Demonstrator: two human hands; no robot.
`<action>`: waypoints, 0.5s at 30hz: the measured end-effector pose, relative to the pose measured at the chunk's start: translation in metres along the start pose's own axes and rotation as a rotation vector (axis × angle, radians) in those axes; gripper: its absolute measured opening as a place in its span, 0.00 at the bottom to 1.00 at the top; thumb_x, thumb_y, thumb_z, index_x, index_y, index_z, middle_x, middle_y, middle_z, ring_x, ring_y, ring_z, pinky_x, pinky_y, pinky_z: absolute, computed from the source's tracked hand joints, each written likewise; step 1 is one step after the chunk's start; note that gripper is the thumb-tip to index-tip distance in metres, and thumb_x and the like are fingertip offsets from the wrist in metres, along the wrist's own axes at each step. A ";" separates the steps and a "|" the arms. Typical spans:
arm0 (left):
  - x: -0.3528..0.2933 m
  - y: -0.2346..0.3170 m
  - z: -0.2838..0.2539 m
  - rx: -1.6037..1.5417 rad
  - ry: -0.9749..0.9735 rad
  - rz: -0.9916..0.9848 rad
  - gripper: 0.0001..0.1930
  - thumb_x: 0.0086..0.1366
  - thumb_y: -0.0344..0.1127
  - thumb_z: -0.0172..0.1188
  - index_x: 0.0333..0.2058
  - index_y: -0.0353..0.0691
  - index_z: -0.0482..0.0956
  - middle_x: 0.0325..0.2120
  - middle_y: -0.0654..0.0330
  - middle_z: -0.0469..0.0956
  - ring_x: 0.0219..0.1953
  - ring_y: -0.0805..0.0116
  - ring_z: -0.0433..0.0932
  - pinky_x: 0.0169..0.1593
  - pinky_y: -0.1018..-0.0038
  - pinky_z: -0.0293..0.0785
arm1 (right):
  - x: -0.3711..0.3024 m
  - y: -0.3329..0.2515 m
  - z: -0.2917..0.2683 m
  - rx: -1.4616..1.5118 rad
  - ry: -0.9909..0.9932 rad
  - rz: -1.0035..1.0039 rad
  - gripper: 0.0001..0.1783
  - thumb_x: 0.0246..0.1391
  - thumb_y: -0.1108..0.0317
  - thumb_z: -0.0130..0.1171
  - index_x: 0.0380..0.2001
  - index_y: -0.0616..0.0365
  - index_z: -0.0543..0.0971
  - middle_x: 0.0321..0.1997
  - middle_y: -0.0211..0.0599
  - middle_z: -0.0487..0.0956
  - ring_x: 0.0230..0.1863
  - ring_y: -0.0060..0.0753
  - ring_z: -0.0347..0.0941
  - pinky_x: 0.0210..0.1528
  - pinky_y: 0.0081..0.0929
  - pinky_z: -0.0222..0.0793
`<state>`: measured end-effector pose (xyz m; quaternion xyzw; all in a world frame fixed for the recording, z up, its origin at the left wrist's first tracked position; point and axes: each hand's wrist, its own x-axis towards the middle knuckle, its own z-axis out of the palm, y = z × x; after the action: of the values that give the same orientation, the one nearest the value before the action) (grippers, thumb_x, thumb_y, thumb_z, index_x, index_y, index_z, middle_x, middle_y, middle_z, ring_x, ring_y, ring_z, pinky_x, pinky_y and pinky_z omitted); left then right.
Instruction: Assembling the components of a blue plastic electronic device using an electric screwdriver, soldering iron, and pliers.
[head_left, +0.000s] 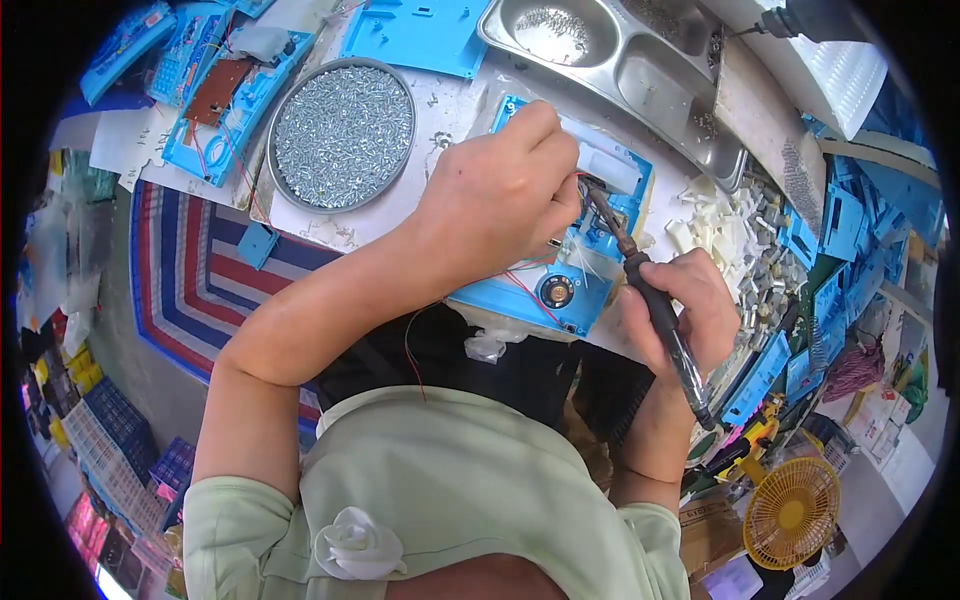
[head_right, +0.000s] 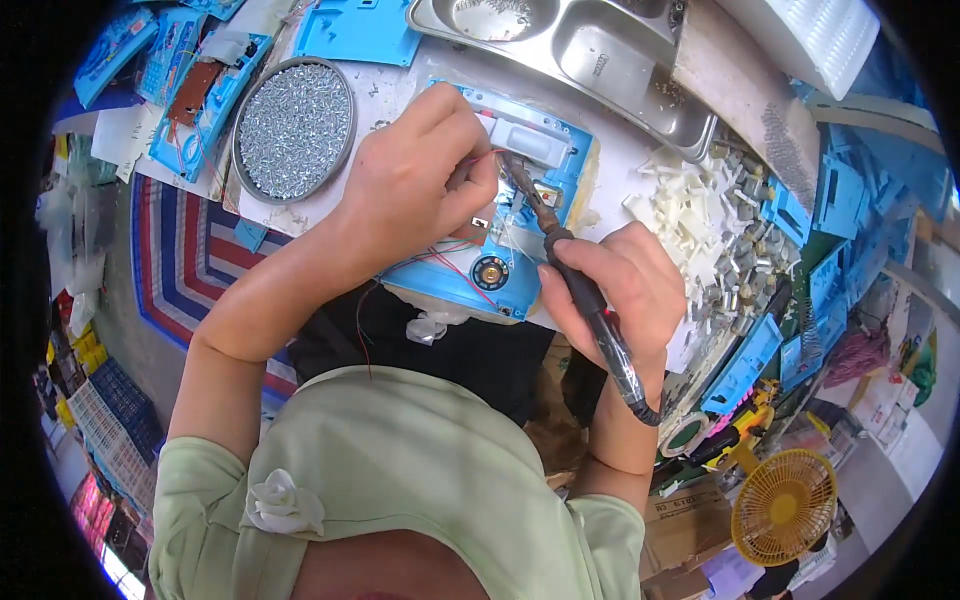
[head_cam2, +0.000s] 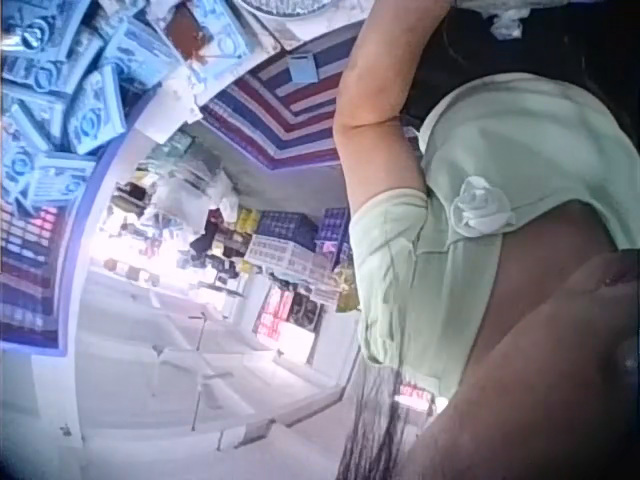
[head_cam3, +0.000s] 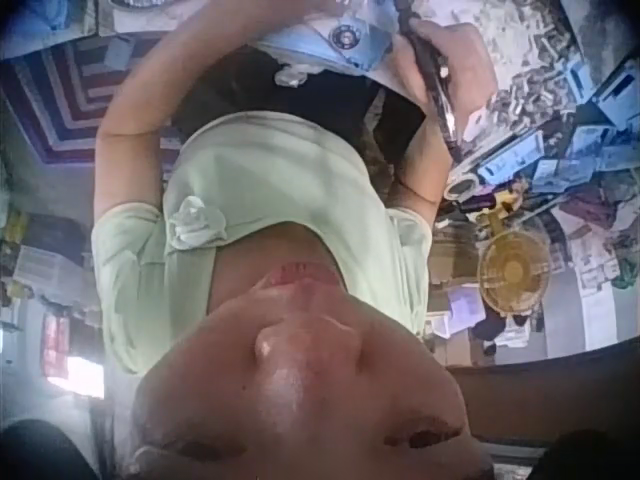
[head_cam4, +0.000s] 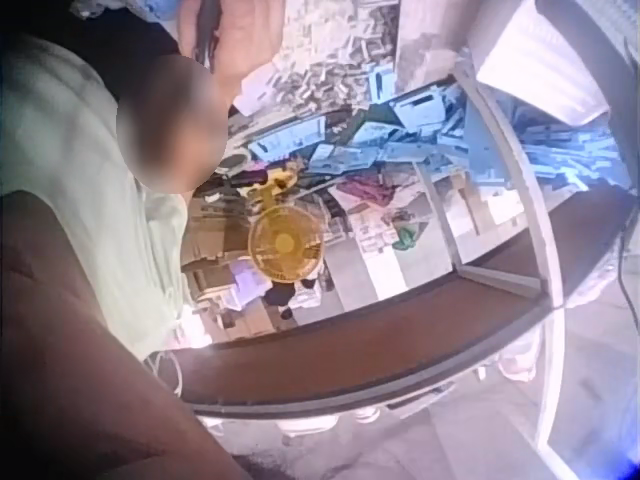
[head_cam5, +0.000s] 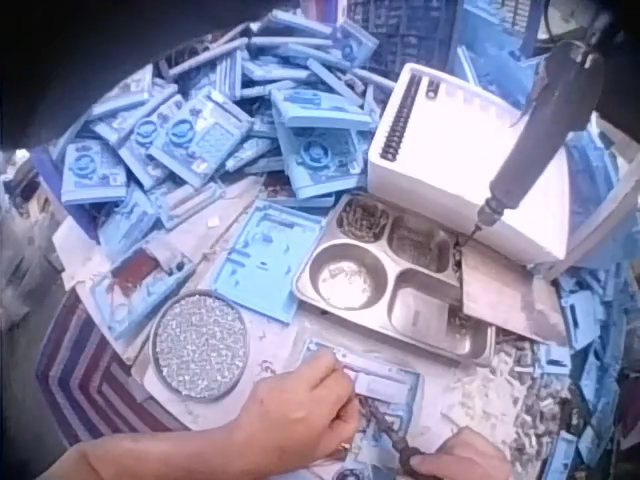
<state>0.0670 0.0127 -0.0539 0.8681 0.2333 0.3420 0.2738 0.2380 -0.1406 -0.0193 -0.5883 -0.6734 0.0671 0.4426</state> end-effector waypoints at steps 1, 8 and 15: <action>0.000 0.000 0.000 0.002 -0.001 -0.002 0.06 0.58 0.28 0.64 0.29 0.38 0.74 0.30 0.54 0.71 0.24 0.53 0.78 0.27 0.62 0.77 | -0.001 -0.001 0.000 -0.002 -0.002 0.002 0.21 0.39 0.77 0.77 0.40 0.59 0.81 0.22 0.35 0.76 0.21 0.35 0.69 0.25 0.29 0.64; 0.000 0.000 0.001 -0.017 0.012 -0.004 0.06 0.58 0.29 0.64 0.29 0.38 0.75 0.30 0.55 0.71 0.25 0.53 0.78 0.27 0.62 0.77 | -0.001 -0.002 -0.002 0.000 -0.005 0.002 0.21 0.40 0.78 0.76 0.40 0.60 0.81 0.21 0.35 0.75 0.21 0.35 0.68 0.24 0.29 0.63; 0.000 0.000 0.001 -0.015 0.007 -0.012 0.06 0.58 0.29 0.65 0.29 0.38 0.75 0.30 0.55 0.71 0.25 0.53 0.78 0.28 0.63 0.78 | -0.002 -0.001 -0.001 -0.006 -0.001 0.012 0.20 0.40 0.78 0.76 0.40 0.60 0.81 0.21 0.35 0.75 0.21 0.35 0.68 0.24 0.29 0.63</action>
<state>0.0671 0.0127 -0.0548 0.8636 0.2367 0.3451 0.2813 0.2375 -0.1432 -0.0188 -0.5936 -0.6702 0.0680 0.4402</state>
